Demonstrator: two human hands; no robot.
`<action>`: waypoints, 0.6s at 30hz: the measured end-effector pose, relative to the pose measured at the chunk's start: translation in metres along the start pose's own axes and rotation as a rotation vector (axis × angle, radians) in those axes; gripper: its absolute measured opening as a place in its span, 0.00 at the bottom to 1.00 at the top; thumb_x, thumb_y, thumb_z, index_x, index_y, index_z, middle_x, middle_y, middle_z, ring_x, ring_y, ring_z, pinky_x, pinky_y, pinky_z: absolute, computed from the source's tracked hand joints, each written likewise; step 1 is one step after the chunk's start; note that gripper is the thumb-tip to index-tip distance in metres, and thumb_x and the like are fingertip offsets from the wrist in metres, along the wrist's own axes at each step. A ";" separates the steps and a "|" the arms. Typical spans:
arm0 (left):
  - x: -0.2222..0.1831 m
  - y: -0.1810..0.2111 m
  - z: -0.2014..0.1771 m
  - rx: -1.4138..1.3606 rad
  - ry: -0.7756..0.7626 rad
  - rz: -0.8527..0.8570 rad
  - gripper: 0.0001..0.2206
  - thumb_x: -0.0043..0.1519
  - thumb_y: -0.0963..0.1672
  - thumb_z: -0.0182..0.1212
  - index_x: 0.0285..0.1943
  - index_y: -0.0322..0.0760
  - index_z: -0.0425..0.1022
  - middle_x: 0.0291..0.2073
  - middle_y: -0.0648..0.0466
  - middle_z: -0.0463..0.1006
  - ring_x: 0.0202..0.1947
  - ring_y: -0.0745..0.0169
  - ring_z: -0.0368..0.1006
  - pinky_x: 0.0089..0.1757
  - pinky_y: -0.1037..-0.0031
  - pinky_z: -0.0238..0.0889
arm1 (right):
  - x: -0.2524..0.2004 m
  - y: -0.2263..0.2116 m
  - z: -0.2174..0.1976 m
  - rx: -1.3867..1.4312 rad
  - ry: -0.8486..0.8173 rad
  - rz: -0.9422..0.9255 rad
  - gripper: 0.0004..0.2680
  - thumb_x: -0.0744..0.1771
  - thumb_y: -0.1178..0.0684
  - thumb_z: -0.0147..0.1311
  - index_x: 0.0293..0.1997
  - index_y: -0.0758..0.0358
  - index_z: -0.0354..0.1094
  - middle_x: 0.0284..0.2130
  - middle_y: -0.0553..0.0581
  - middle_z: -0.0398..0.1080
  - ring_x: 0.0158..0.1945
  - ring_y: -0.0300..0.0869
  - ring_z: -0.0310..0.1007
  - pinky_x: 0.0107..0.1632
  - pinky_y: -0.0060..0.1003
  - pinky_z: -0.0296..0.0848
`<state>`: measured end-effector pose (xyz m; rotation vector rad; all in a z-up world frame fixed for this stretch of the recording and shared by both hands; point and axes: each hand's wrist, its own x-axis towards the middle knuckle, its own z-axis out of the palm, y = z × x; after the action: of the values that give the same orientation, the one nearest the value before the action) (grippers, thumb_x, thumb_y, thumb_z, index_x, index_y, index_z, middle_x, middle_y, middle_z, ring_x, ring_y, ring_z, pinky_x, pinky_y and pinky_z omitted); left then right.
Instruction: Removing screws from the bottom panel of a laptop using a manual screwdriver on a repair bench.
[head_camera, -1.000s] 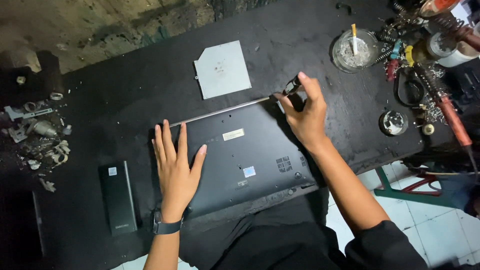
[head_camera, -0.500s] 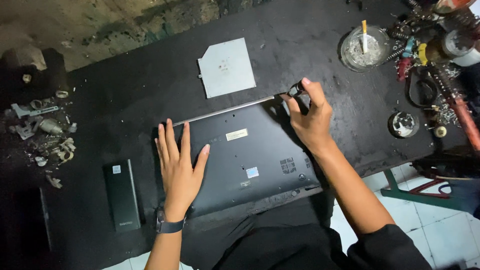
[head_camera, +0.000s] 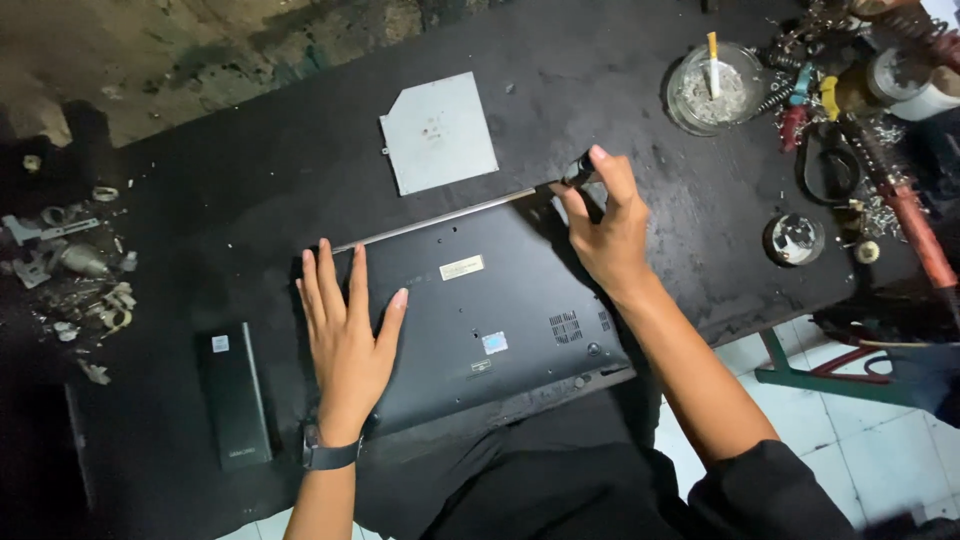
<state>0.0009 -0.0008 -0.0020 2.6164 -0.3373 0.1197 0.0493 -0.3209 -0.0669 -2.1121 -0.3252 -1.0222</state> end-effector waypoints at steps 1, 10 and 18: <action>0.000 0.000 0.000 0.004 0.002 0.001 0.30 0.69 0.50 0.56 0.77 0.31 0.58 0.76 0.30 0.47 0.77 0.29 0.36 0.68 0.42 0.30 | -0.001 0.003 0.000 0.009 0.011 0.003 0.26 0.66 0.68 0.66 0.70 0.67 0.54 0.37 0.65 0.71 0.35 0.59 0.76 0.39 0.50 0.75; 0.000 -0.001 0.001 0.010 0.017 0.009 0.30 0.68 0.50 0.57 0.77 0.31 0.58 0.76 0.31 0.47 0.77 0.29 0.36 0.68 0.42 0.31 | 0.008 -0.014 0.000 0.063 -0.052 0.040 0.27 0.67 0.71 0.61 0.73 0.66 0.49 0.40 0.67 0.75 0.39 0.60 0.78 0.45 0.52 0.75; -0.001 -0.001 0.000 -0.019 0.019 0.009 0.29 0.69 0.49 0.57 0.77 0.31 0.59 0.76 0.30 0.47 0.77 0.28 0.36 0.68 0.41 0.30 | 0.002 -0.011 -0.002 -0.004 -0.044 0.067 0.27 0.68 0.67 0.63 0.73 0.65 0.49 0.38 0.68 0.75 0.37 0.63 0.75 0.40 0.51 0.72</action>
<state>0.0003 0.0000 -0.0024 2.5939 -0.3425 0.1435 0.0443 -0.3149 -0.0590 -2.1367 -0.2723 -0.9399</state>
